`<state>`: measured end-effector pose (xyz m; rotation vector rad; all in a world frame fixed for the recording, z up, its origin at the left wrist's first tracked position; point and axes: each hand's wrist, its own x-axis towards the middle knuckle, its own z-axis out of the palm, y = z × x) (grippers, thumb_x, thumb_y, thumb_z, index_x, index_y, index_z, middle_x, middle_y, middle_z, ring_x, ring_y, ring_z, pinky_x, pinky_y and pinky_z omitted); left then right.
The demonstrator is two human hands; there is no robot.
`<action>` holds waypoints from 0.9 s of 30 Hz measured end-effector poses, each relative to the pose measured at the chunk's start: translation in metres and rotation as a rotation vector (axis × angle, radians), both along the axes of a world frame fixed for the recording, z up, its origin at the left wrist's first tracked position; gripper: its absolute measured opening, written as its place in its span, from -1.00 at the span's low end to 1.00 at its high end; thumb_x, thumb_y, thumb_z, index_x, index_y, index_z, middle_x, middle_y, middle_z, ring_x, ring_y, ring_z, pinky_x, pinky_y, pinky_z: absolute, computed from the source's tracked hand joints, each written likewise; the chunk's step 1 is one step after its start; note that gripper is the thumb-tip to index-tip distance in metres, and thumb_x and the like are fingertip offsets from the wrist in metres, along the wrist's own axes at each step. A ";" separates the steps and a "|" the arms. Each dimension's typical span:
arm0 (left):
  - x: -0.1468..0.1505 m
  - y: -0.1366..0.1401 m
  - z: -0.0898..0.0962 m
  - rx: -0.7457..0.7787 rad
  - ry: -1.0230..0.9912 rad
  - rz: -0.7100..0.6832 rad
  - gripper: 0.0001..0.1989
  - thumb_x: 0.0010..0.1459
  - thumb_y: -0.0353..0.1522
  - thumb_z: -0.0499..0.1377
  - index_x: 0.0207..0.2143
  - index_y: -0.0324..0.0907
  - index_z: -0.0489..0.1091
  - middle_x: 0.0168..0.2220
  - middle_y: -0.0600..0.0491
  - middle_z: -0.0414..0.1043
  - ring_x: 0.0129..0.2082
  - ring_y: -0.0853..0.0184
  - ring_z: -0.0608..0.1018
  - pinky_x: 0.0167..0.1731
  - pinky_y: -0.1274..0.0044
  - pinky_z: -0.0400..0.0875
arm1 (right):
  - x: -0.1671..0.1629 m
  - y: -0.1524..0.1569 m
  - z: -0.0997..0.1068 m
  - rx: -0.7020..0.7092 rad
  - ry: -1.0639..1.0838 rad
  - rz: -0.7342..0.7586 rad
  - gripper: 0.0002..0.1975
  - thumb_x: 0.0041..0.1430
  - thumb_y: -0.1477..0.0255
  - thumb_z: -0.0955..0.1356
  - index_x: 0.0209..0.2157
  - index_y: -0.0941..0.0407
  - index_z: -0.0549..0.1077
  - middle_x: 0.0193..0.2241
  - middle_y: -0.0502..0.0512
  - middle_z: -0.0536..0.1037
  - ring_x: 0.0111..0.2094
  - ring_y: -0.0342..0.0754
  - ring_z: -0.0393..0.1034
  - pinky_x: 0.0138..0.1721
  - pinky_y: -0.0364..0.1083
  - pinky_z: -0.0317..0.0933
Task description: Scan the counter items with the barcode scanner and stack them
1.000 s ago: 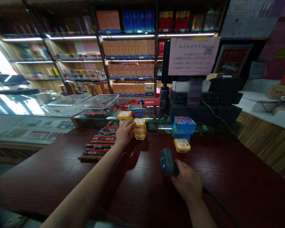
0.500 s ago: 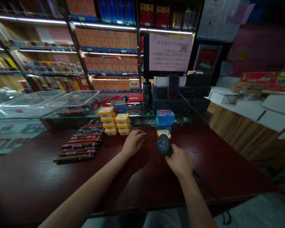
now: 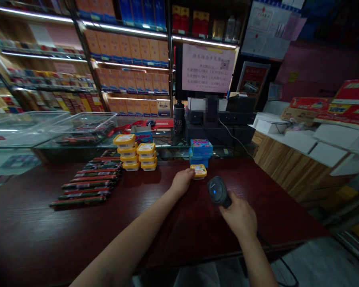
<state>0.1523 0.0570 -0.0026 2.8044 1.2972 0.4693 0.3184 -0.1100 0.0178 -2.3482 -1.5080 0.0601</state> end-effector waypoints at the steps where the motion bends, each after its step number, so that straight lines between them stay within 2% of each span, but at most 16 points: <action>1: -0.004 0.000 0.001 0.008 0.021 0.009 -0.76 0.21 -0.44 0.00 -0.09 -0.19 0.35 -0.03 -0.06 0.41 -0.14 0.27 0.51 -0.12 0.48 0.38 | -0.001 0.000 0.000 -0.001 0.007 0.004 -0.71 0.06 0.20 0.25 -0.23 0.01 0.45 -0.41 0.15 0.58 -0.37 0.09 0.48 -0.50 -0.11 0.06; 4: -0.025 -0.003 0.002 0.023 -0.005 0.066 -0.77 0.22 -0.42 0.00 -0.10 -0.17 0.33 -0.07 -0.05 0.43 -0.18 0.28 0.52 -0.18 0.50 0.39 | -0.005 0.000 0.001 -0.014 0.021 0.032 -0.71 0.05 0.21 0.26 -0.21 0.00 0.45 -0.40 0.14 0.59 -0.36 0.10 0.49 -0.50 -0.11 0.07; 8: -0.065 -0.011 0.001 0.016 -0.177 0.186 -0.82 0.22 -0.38 0.02 -0.15 -0.16 0.35 -0.12 -0.02 0.45 -0.20 0.30 0.54 -0.21 0.52 0.39 | -0.021 0.003 0.003 -0.023 0.062 0.100 -0.69 0.03 0.18 0.29 -0.20 -0.02 0.47 -0.38 0.13 0.60 -0.34 0.11 0.49 -0.50 -0.12 0.10; 12: -0.105 -0.021 -0.003 0.022 -0.363 0.285 -0.86 0.18 -0.39 0.09 -0.20 -0.16 0.38 -0.17 0.00 0.48 -0.22 0.31 0.54 -0.24 0.54 0.39 | -0.045 0.009 0.004 0.076 0.141 0.205 -0.73 0.01 0.25 0.32 -0.22 0.00 0.49 -0.37 0.11 0.60 -0.33 0.11 0.49 -0.46 -0.09 0.16; 15: -0.124 -0.029 -0.010 0.050 -0.484 0.322 -0.88 0.16 -0.39 0.12 -0.23 -0.16 0.40 -0.19 0.01 0.49 -0.23 0.32 0.54 -0.23 0.53 0.40 | -0.062 0.016 0.002 0.153 0.311 0.325 -0.70 -0.03 0.25 0.36 -0.22 0.04 0.49 -0.31 0.11 0.61 -0.28 0.07 0.49 -0.34 -0.08 0.24; 20: -0.135 -0.034 -0.019 0.072 -0.625 0.352 -0.90 0.15 -0.40 0.13 -0.26 -0.16 0.41 -0.22 0.02 0.50 -0.24 0.33 0.54 -0.24 0.52 0.41 | -0.080 0.018 -0.002 0.153 0.578 0.500 -0.60 -0.06 0.22 0.40 -0.17 0.11 0.49 -0.22 0.13 0.60 -0.21 0.03 0.48 -0.21 -0.07 0.31; 27: -0.133 -0.032 -0.020 0.065 -0.677 0.340 -0.90 0.15 -0.40 0.14 -0.27 -0.16 0.42 -0.23 0.02 0.50 -0.24 0.34 0.53 -0.23 0.53 0.40 | -0.084 0.008 0.007 0.165 0.535 0.536 -0.62 -0.02 0.25 0.39 -0.16 0.13 0.50 -0.22 0.18 0.60 -0.21 0.08 0.48 -0.16 -0.01 0.32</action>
